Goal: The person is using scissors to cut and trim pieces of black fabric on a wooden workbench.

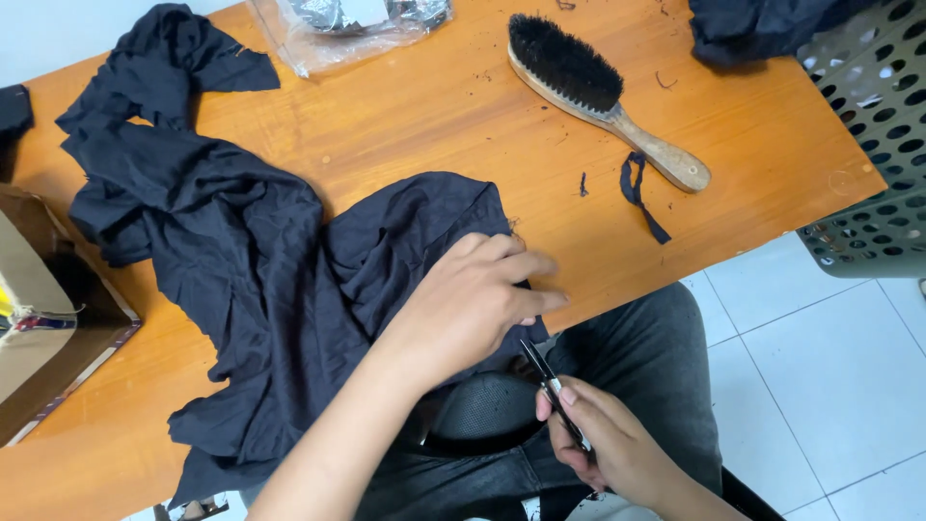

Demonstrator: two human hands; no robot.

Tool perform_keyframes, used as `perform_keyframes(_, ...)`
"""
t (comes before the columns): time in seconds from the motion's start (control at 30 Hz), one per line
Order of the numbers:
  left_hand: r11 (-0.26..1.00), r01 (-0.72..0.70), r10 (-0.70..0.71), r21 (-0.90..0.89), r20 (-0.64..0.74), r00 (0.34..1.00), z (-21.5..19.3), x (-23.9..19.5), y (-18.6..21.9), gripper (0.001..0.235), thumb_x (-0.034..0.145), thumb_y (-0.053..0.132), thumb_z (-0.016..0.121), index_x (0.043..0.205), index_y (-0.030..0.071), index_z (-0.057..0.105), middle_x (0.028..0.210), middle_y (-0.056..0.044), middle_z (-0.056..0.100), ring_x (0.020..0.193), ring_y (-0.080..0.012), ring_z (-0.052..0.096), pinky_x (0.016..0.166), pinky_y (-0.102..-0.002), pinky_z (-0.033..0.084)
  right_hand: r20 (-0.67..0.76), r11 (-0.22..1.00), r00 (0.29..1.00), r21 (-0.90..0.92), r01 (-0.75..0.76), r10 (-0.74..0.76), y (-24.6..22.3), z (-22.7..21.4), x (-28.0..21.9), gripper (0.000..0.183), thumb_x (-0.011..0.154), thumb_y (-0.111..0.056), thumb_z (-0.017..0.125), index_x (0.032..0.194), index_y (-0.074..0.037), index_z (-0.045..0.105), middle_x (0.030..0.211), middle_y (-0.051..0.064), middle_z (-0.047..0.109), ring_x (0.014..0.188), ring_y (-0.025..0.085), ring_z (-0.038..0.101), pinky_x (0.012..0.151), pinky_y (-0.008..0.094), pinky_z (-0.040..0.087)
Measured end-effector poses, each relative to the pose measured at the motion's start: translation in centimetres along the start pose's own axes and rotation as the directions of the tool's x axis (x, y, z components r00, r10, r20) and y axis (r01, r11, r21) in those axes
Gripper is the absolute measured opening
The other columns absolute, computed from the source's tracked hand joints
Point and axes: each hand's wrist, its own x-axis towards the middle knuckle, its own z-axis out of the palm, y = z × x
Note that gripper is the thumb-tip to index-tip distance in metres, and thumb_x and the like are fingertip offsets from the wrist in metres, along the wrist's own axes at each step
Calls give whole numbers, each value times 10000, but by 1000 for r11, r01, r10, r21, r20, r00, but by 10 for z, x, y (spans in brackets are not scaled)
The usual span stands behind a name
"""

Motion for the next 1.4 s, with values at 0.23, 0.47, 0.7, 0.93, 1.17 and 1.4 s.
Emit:
perform_keyframes(0.23,969,-79,127,-233,199,972,9,36,-38,103,627,111,661,582,191,616,846,66,517,767,-167,451,679,-322,326,-35,998,999,59,5,-3,5,-8,-3,343,889,-273,337,788,3,514,483,95,369,383,145,287,348,249,255)
perform_keyframes(0.47,793,270,58,-547,508,859,0,60,-41,75,815,55,458,784,123,464,685,4,524,610,-134,446,587,-268,373,-101,965,981,185,184,-168,7,-21,-7,411,814,-362,415,833,30,535,621,90,384,522,161,359,447,282,299)
perform_keyframes(0.7,675,363,45,-643,527,849,0,59,-47,422,657,221,683,1028,105,519,774,-10,671,719,-112,625,703,-228,436,-99,984,992,154,91,-76,18,-41,10,596,781,-480,340,962,35,580,623,31,274,434,103,203,370,241,278)
perform_keyframes(0.93,464,363,-33,-808,394,918,7,56,-41,266,703,101,663,933,59,536,761,-89,681,757,-129,655,774,-230,469,-28,970,970,-39,242,-243,-5,-23,4,418,877,-344,319,901,-5,563,620,15,308,466,94,265,403,220,306)
perform_keyframes(1.17,380,330,-37,-864,342,939,6,53,-42,226,713,101,666,914,96,563,782,-63,679,765,-120,653,767,-228,475,-51,969,969,27,245,-243,-1,-32,15,341,893,-298,361,871,-3,530,629,35,302,505,109,254,421,223,213)
perform_keyframes(1.4,362,287,0,-887,308,951,10,52,-45,186,718,94,665,875,98,566,766,-49,679,777,-103,643,802,-236,456,-3,958,961,79,277,-277,-1,-33,29,365,896,-307,352,819,5,526,573,36,314,476,100,227,404,209,164)
